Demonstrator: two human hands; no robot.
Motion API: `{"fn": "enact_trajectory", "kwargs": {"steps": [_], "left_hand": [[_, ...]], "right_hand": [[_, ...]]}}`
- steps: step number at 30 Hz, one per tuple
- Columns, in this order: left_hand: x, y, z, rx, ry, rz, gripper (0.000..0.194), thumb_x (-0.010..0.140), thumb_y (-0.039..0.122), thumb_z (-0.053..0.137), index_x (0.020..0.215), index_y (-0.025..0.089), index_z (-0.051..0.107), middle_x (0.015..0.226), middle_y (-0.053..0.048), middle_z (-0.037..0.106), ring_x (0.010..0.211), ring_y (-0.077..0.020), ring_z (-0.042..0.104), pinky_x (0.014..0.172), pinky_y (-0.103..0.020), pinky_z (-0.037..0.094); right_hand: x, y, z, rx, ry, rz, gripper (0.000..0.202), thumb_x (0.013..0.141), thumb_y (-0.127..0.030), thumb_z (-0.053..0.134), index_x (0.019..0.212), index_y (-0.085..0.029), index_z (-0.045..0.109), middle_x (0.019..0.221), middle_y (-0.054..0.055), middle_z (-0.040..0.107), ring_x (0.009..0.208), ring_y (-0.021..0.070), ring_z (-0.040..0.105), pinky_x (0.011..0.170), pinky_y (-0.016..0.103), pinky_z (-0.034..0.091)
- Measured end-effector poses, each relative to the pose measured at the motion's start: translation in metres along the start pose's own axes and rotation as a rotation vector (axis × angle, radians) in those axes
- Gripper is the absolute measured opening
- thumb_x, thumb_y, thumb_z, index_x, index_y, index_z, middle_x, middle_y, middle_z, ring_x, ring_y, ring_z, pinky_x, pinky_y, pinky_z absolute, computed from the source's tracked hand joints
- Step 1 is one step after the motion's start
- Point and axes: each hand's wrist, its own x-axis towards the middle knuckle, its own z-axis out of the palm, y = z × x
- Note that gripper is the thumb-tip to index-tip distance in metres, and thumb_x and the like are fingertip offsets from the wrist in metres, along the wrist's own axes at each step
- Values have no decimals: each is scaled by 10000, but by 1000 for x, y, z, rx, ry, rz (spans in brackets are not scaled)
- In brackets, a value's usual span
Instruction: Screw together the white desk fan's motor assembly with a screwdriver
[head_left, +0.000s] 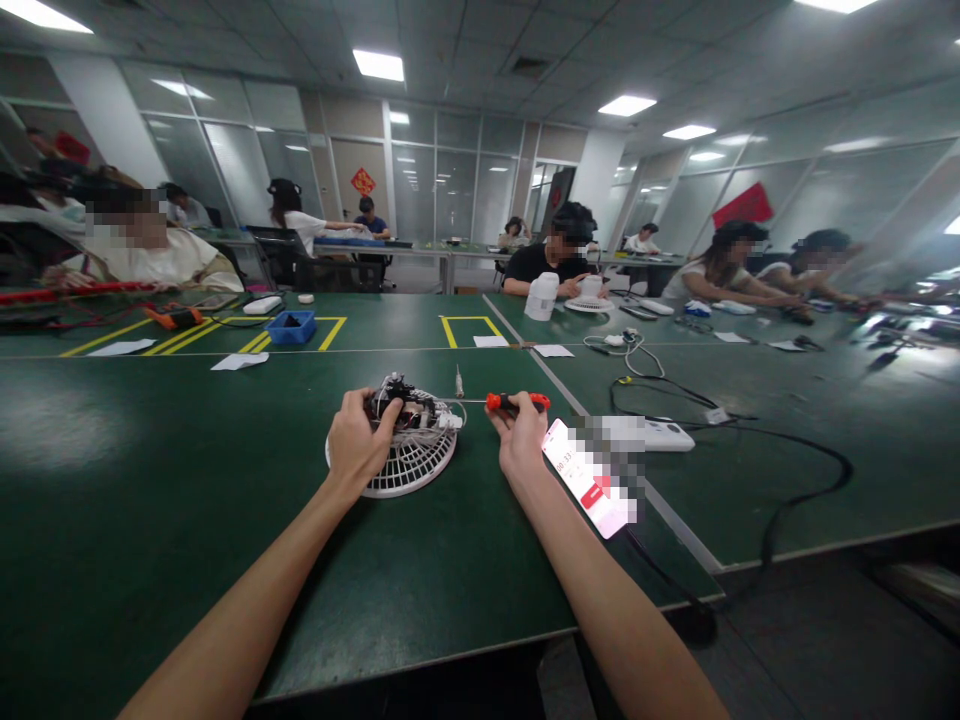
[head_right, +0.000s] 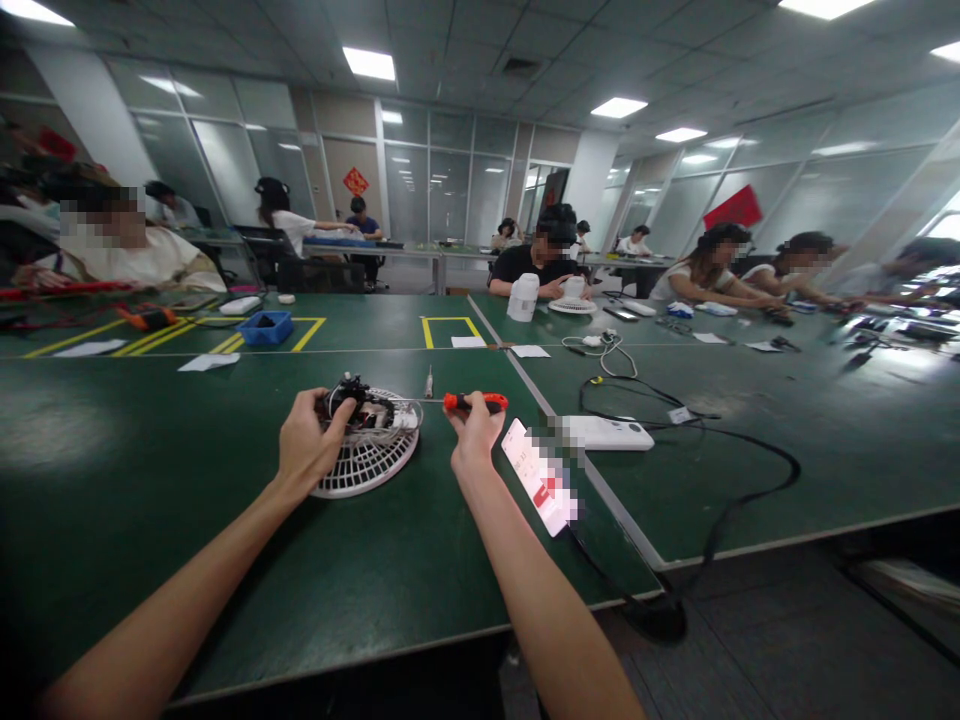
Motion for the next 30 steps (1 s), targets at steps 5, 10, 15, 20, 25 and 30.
{"fn": "enact_trajectory", "kwargs": {"steps": [5, 10, 15, 20, 25, 30], "left_hand": [[-1, -1, 0, -6, 13, 17, 546, 886, 668, 529, 1131, 189, 624, 1099, -131, 703, 926, -303, 679, 906, -482, 549], [-2, 5, -1, -16, 24, -20, 552, 856, 678, 568, 1118, 196, 626, 1068, -116, 710, 896, -295, 682, 895, -473, 552], [-3, 11, -5, -21, 27, -37, 530, 827, 669, 603, 1081, 204, 625, 1005, -96, 704, 863, -286, 678, 873, -466, 553], [-1, 15, -8, -14, 48, -43, 444, 805, 609, 646, 1005, 215, 604, 972, -71, 685, 803, -249, 657, 814, -427, 555], [0, 18, -11, -11, 48, -60, 476, 797, 547, 673, 1123, 210, 587, 965, -61, 666, 793, -237, 646, 810, -416, 538], [0, 14, -10, -16, 54, -37, 599, 793, 540, 682, 1283, 211, 575, 958, -58, 648, 798, -239, 642, 786, -403, 529]], "right_hand": [[1, 1, 0, -5, 9, -1, 319, 701, -160, 671, 886, -252, 429, 683, -116, 589, 599, 112, 686, 662, 293, 658], [1, -1, 1, -24, 42, 14, 378, 717, -165, 728, 918, -258, 421, 664, -117, 599, 584, 117, 689, 619, 262, 644], [0, 1, 0, -70, 26, 69, 393, 740, -240, 801, 924, -257, 453, 668, -68, 662, 593, 141, 689, 543, 240, 611], [1, 1, -4, -5, -12, 90, 223, 791, -252, 723, 881, -240, 519, 680, -64, 639, 666, 140, 694, 645, 280, 656], [0, -3, 0, 51, -11, 116, 205, 754, -116, 656, 833, -226, 502, 665, -65, 635, 689, 123, 707, 731, 257, 653], [-5, -2, 4, -47, 22, 108, 320, 778, -215, 754, 920, -253, 470, 643, -78, 634, 559, 125, 659, 562, 227, 592]]}}
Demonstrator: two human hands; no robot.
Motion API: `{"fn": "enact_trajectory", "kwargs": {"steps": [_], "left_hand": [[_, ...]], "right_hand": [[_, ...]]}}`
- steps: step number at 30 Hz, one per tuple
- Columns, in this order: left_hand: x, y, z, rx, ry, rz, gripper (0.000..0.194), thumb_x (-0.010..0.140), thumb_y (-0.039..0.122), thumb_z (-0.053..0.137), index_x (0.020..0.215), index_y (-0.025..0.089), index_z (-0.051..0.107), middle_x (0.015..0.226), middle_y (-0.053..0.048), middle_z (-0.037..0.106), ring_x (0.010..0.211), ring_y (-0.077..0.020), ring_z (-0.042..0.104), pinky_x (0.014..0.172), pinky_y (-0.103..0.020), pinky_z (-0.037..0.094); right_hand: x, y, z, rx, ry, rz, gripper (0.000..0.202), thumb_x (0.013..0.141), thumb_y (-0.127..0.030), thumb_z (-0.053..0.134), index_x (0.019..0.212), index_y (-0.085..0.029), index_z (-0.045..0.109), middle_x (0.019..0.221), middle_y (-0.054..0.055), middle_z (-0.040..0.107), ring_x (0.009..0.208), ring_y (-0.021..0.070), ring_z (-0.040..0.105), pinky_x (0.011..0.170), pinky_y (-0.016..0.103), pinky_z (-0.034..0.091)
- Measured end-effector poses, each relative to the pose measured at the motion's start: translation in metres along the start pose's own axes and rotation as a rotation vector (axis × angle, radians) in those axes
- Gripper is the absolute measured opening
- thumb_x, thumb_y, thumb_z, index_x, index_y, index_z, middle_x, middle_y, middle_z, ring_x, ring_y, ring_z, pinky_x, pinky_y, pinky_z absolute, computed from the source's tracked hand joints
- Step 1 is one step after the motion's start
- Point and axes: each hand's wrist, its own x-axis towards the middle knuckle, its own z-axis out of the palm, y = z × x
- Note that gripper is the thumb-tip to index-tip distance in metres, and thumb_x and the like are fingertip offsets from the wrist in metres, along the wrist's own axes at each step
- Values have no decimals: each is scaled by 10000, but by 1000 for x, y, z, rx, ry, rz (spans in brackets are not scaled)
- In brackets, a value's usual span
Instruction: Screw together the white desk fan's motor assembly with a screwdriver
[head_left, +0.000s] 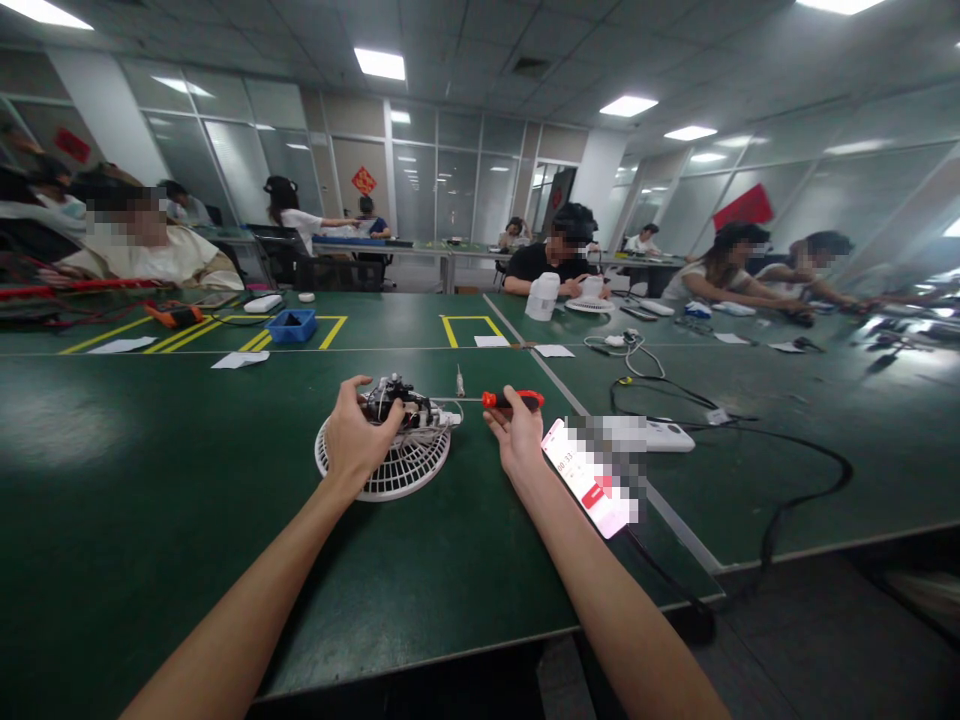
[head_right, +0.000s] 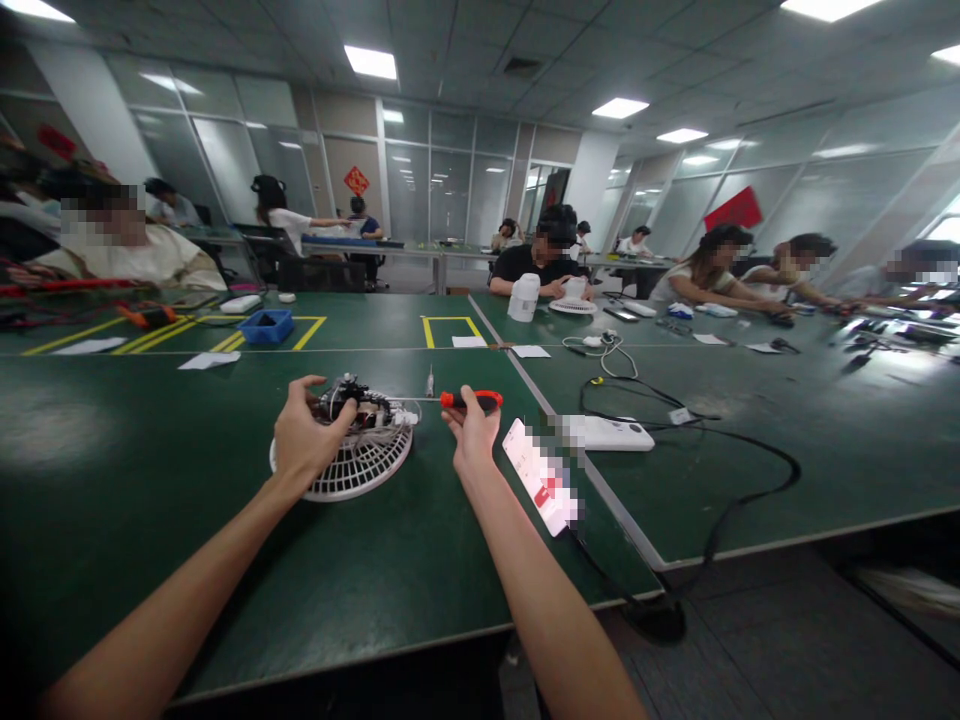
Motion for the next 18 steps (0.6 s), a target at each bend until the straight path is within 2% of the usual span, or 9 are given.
{"fn": "enact_trajectory", "kwargs": {"steps": [4, 7, 10, 12, 16, 18], "left_hand": [[0, -4, 1, -19, 20, 24, 604, 791, 524, 686, 1305, 217, 598, 1006, -72, 680, 846, -249, 661, 801, -404, 533], [0, -3, 0, -24, 22, 38, 584, 795, 505, 679, 1298, 213, 617, 1037, -78, 699, 844, -241, 662, 798, -395, 535], [0, -2, -1, -21, 21, 48, 584, 801, 503, 672, 1301, 206, 624, 1046, -81, 709, 821, -231, 657, 781, -383, 534], [1, -4, -1, -17, 15, 52, 591, 798, 508, 670, 1303, 204, 626, 1049, -82, 715, 822, -234, 662, 781, -385, 536], [1, -5, -1, -16, -3, 59, 588, 788, 511, 664, 1293, 210, 641, 1089, -89, 722, 876, -255, 680, 831, -408, 547], [1, -5, -1, -18, -15, 65, 576, 791, 511, 656, 1281, 209, 651, 1130, -97, 720, 903, -263, 681, 851, -418, 550]], "right_hand": [[0, 2, -2, 29, -19, -18, 345, 761, -272, 764, 934, -273, 466, 691, -95, 630, 582, 124, 655, 580, 250, 602], [3, -1, -2, 94, -57, -31, 259, 726, -156, 681, 889, -248, 502, 748, -88, 647, 666, 110, 678, 693, 268, 637], [4, -5, -1, 98, -71, -15, 258, 681, -64, 641, 843, -220, 512, 781, -57, 684, 707, 106, 696, 753, 258, 636], [5, -5, -1, 69, -59, -29, 304, 683, -74, 699, 863, -226, 506, 750, -59, 678, 690, 115, 700, 713, 244, 625], [5, -1, -3, -16, -24, -64, 456, 668, -221, 853, 905, -261, 465, 706, -99, 635, 592, 111, 653, 550, 202, 546], [5, 0, -4, -1, -33, -70, 420, 685, -254, 834, 892, -263, 469, 710, -109, 617, 607, 105, 640, 564, 208, 560]]}}
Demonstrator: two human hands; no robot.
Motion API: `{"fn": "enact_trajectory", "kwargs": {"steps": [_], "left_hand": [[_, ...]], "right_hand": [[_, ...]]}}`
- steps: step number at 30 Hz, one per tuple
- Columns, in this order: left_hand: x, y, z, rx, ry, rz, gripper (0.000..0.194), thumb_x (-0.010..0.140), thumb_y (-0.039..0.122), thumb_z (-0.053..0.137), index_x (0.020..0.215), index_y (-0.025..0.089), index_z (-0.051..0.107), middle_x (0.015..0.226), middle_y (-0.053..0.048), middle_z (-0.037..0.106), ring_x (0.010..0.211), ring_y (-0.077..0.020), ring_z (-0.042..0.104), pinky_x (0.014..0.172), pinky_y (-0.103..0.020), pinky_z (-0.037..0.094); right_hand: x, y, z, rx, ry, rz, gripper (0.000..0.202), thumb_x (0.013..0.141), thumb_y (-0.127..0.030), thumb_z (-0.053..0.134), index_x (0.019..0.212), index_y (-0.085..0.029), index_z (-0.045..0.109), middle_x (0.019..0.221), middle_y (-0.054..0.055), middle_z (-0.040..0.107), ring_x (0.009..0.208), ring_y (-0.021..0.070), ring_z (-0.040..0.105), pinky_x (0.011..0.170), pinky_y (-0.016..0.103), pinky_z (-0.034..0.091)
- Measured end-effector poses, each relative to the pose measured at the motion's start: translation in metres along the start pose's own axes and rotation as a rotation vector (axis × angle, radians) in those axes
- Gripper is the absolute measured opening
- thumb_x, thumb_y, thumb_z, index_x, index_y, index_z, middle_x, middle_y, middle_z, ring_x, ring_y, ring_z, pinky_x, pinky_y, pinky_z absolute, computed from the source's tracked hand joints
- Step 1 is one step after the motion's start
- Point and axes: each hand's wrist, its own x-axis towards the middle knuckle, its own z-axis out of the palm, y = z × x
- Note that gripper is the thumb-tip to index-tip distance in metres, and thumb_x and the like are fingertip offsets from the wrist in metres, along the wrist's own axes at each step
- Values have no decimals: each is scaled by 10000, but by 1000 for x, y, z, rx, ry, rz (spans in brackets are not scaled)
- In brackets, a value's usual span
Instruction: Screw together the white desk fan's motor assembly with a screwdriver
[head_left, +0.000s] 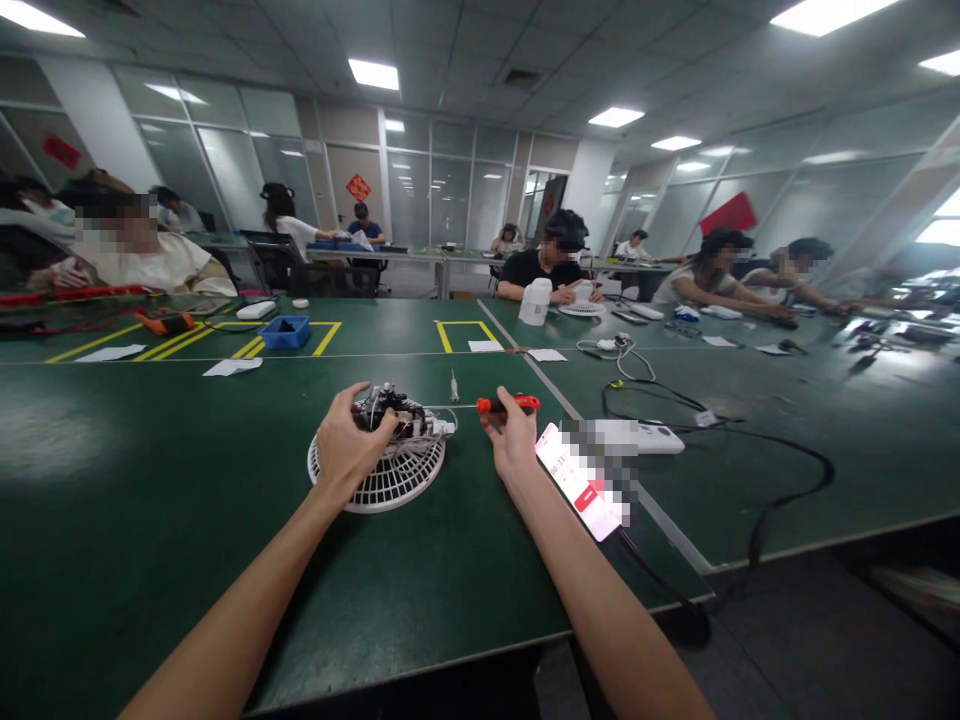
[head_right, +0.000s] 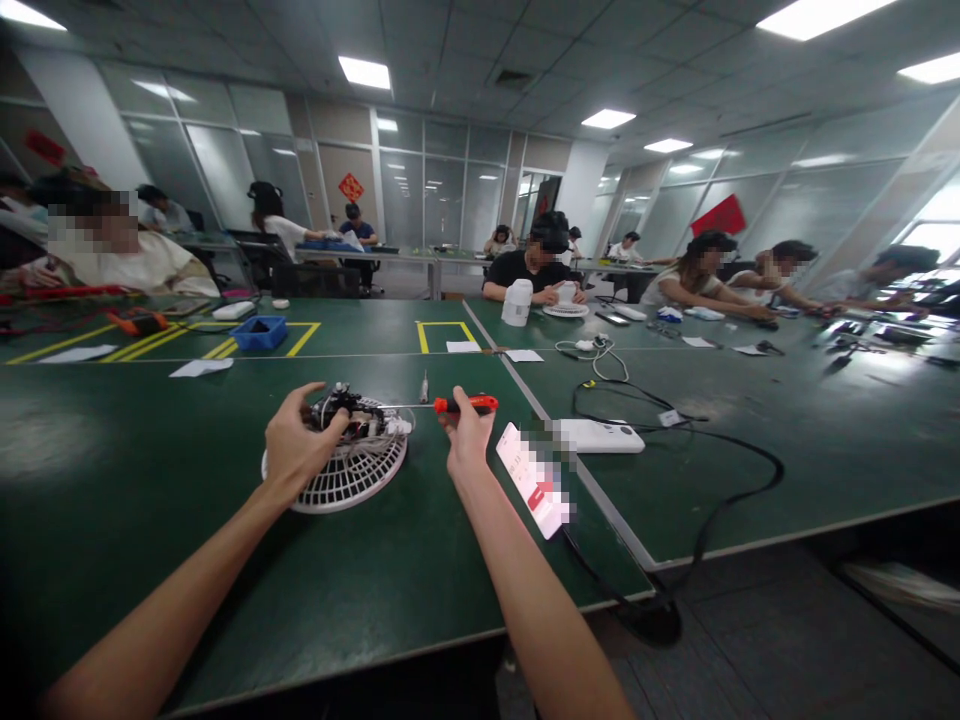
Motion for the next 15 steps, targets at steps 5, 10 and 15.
{"fn": "enact_trajectory", "kwargs": {"steps": [5, 10, 15], "left_hand": [[1, 1, 0, 41, 10, 60, 523, 827, 547, 628, 1212, 197, 681, 1103, -114, 688, 1023, -305, 643, 919, -464, 546], [-1, 3, 0, 71, 49, 126, 541, 804, 616, 689, 1156, 206, 681, 1093, -111, 620, 1109, -324, 584, 978, -500, 534], [-3, 8, -1, 11, 34, 214, 610, 804, 539, 726, 1303, 212, 601, 1285, -138, 597, 1268, -336, 539, 1105, -532, 482]], "right_hand": [[2, -6, 0, 94, -67, 17, 269, 673, -85, 679, 801, -233, 494, 737, -95, 629, 691, 97, 663, 718, 264, 639], [4, -8, 1, 70, -35, 11, 377, 637, -84, 801, 843, -227, 519, 729, -62, 682, 685, 126, 706, 656, 239, 621], [2, -2, -1, 1, -10, 16, 392, 660, -242, 873, 846, -235, 528, 676, -72, 640, 596, 117, 648, 509, 193, 537]]}}
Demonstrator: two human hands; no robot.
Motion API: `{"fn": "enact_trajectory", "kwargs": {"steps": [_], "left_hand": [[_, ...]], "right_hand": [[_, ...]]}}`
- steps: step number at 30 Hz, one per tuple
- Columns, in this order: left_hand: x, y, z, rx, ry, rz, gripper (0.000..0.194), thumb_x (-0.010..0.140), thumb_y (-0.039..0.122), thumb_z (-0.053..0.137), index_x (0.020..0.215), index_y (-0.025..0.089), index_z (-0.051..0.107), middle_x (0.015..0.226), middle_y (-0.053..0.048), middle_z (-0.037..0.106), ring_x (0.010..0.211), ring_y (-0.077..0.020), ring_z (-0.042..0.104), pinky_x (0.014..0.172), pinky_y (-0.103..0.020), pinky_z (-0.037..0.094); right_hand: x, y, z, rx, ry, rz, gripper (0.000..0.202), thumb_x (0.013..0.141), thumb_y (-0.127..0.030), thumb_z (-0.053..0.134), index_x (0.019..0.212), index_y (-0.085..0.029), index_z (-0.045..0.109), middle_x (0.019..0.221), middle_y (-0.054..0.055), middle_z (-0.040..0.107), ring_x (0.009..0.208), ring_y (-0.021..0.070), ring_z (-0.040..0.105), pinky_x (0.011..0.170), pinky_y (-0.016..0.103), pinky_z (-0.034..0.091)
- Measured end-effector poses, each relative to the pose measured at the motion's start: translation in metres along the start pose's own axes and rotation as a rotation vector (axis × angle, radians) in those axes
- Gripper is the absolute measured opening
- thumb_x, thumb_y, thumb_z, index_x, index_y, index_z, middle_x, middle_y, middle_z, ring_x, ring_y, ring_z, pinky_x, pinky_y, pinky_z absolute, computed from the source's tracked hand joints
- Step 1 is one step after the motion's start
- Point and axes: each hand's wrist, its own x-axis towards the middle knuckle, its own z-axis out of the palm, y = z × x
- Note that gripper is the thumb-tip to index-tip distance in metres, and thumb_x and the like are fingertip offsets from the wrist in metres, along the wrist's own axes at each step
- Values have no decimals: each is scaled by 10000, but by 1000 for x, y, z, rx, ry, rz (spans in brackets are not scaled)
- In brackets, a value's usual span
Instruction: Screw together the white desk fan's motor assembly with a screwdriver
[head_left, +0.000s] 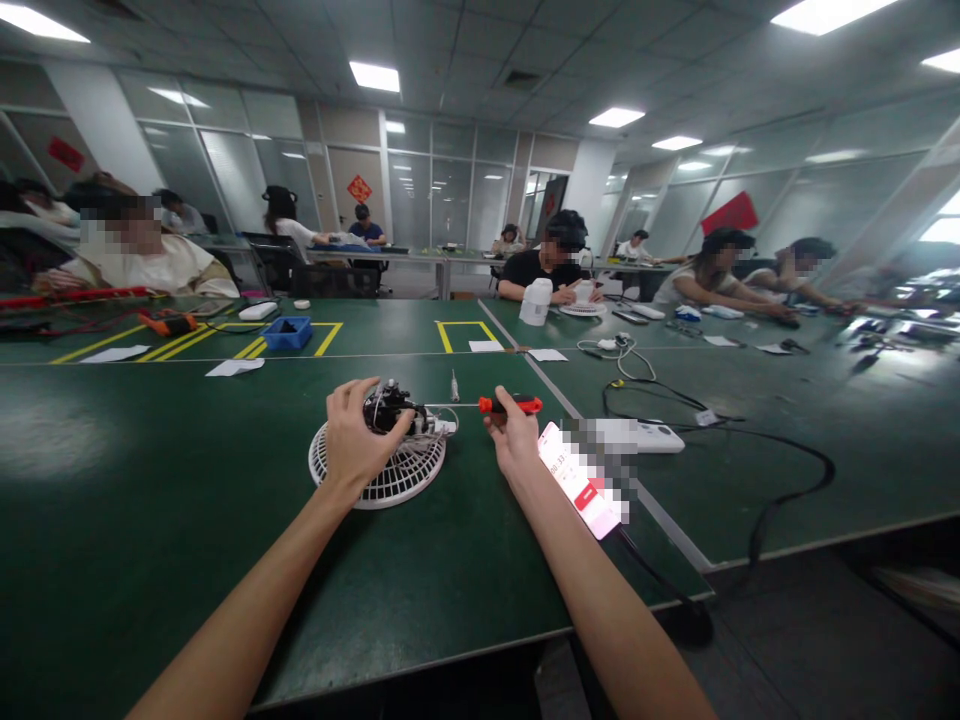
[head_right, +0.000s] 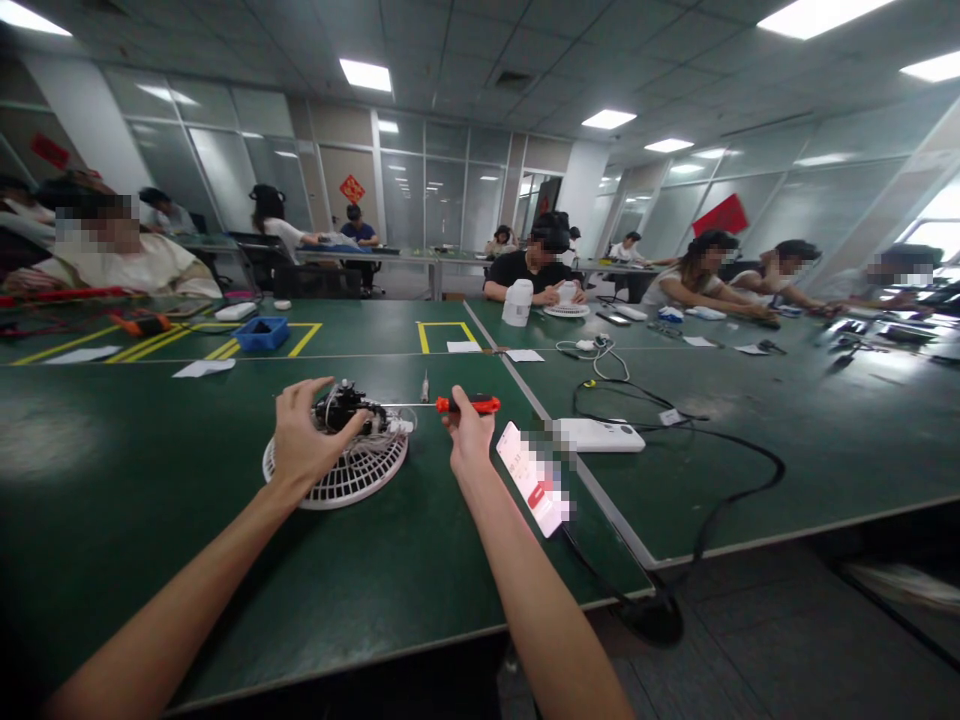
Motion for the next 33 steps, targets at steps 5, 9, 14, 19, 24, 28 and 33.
{"fn": "enact_trajectory", "kwargs": {"steps": [5, 9, 14, 19, 24, 28, 33], "left_hand": [[1, -2, 2, -38, -33, 40, 699, 843, 501, 697, 1453, 213, 512, 1487, -154, 546, 1415, -337, 487, 1196, -539, 424], [0, -4, 4, -49, -81, 56, 657, 876, 461, 670, 1456, 194, 520, 1463, -164, 597, 1368, -323, 558, 1187, -534, 445], [0, -4, 5, -28, -104, 57, 582, 893, 453, 657, 1397, 176, 572, 1395, -154, 654, 1296, -320, 609, 1137, -523, 488], [1, -3, 4, 9, -87, 69, 553, 892, 455, 654, 1365, 177, 582, 1347, -149, 660, 1238, -318, 618, 1084, -507, 514], [2, 0, 4, 14, -62, 78, 524, 852, 482, 692, 1275, 188, 595, 1273, -136, 662, 1179, -312, 620, 1033, -487, 528], [4, 1, 4, 31, -37, 47, 471, 840, 504, 700, 1174, 190, 594, 1175, -123, 657, 1091, -303, 620, 963, -477, 541], [3, 2, 4, 40, -8, 63, 439, 841, 498, 685, 1135, 192, 577, 1129, -112, 641, 1042, -291, 611, 912, -455, 542]], "right_hand": [[-3, -3, 2, 95, -26, 68, 207, 703, -90, 648, 755, -226, 501, 683, -80, 628, 651, 102, 651, 709, 262, 639], [-5, -5, 6, 87, 7, 86, 259, 677, -16, 644, 800, -212, 526, 676, -57, 667, 657, 105, 686, 708, 234, 626], [-6, 1, 4, 7, 28, 51, 369, 688, -181, 840, 861, -233, 519, 621, -78, 646, 535, 104, 627, 530, 193, 550], [-7, 3, 1, 61, -12, 64, 218, 772, -205, 743, 787, -223, 526, 626, -80, 639, 570, 101, 635, 620, 241, 614], [-8, 0, 5, 66, -32, 74, 246, 724, -121, 765, 794, -215, 548, 644, -47, 690, 633, 127, 708, 663, 233, 623], [-8, 5, 4, -14, -31, 11, 403, 667, -251, 906, 842, -227, 544, 624, -63, 670, 551, 115, 650, 525, 198, 548], [-7, 5, 1, 102, -77, 55, 205, 771, -234, 755, 792, -223, 551, 666, -62, 667, 622, 123, 679, 636, 254, 621]]}}
